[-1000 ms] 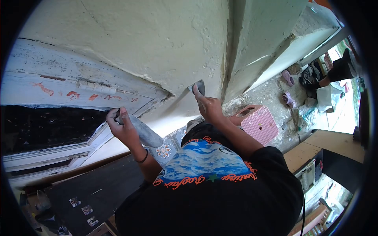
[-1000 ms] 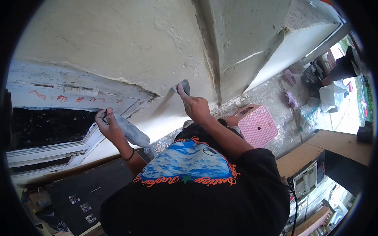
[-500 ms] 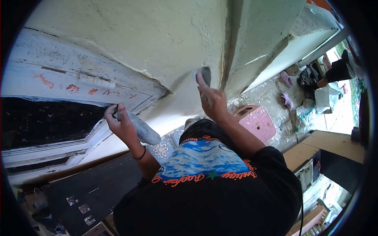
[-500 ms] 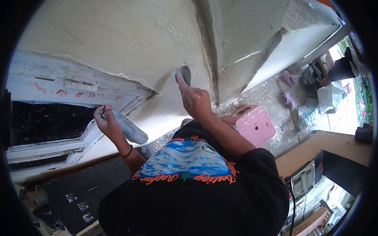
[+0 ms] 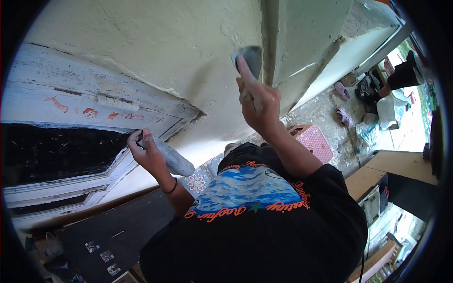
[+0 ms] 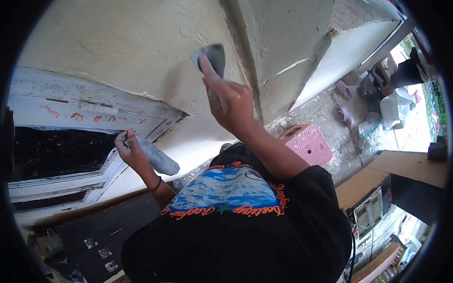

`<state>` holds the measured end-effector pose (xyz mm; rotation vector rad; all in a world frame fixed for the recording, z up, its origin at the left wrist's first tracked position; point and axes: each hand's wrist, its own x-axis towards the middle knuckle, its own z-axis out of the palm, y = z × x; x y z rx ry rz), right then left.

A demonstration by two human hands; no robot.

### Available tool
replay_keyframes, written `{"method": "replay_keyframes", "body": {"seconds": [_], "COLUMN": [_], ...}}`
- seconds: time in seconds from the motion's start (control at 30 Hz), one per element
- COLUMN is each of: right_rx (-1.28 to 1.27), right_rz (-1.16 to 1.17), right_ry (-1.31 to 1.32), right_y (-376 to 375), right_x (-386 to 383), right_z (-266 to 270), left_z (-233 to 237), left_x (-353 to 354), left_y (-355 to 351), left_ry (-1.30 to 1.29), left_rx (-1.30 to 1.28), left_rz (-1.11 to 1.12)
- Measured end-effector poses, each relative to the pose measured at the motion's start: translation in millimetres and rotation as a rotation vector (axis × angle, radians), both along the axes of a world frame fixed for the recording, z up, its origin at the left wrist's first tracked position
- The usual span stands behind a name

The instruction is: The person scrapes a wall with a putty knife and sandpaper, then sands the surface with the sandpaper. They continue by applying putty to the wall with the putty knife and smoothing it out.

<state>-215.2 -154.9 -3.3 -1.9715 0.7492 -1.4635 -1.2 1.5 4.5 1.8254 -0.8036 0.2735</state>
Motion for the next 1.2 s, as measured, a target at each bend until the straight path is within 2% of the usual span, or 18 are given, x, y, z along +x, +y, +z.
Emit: {"method": "replay_keyframes", "body": {"seconds": [0.07,0.1,0.17,0.2,0.23,0.33,0.4,0.5,0.57,0.63,0.77,0.83,0.97,1.03,1.1,1.17,1.2], "right_rx": [-0.099,-0.093,-0.033,0.131,0.187,0.182,0.052,-0.084,-0.124,0.08,0.171,-0.015,-0.105,0.139,0.202,0.261,0.165], "right_rz": [-0.11,-0.11,-0.133,-0.079,-0.03,0.038,-0.056,-0.095,-0.152,-0.094,-0.013,-0.126,-0.145,-0.074,-0.031,0.009,-0.031], "right_ry": [-0.081,-0.079,0.171,0.254,0.225,0.096,-0.05,-0.052,0.031,0.19,0.073,-0.092,0.047,0.235,0.196,0.147,0.045], "right_y": [-19,-15,-8,5,14,16,4,-25,-13,10,16,0,-12,14,31,25,20], "right_x": [8,9,11,8,7,2,3,13,15,8,3,6,11,5,-1,1,4], "right_z": [14,0,-48,-59,-76,-35,11,4,-46,-87,-26,12,-49,-92,-76,-36,-8], "left_z": [1,1,2,2,3,2,3,1,-2,1,-1,0,-1,2,1,-1,1], "left_x": [0,-1,0,0,-1,-2,-1,1,3,1,3,3,2,1,0,3,1], "left_y": [0,2,0,-3,-3,-2,4,2,1,-2,1,4,1,-1,1,1,4], "left_ry": [-0.025,-0.022,-0.019,-0.016,-0.03,-0.029,-0.011,-0.023,-0.016,-0.031,-0.009,-0.009,-0.021,-0.024,-0.032,-0.019,-0.018], "left_rx": [0.035,0.042,0.034,0.02,0.027,0.03,0.043,0.041,0.025,0.027,0.016,0.034,0.027,0.027,0.041,0.022,0.041], "left_rz": [0.018,0.018,0.008,0.014,0.016,0.014,0.006,-0.014,-0.001,0.02,0.002,0.0,0.001,0.01,0.015,-0.014,-0.012]}}
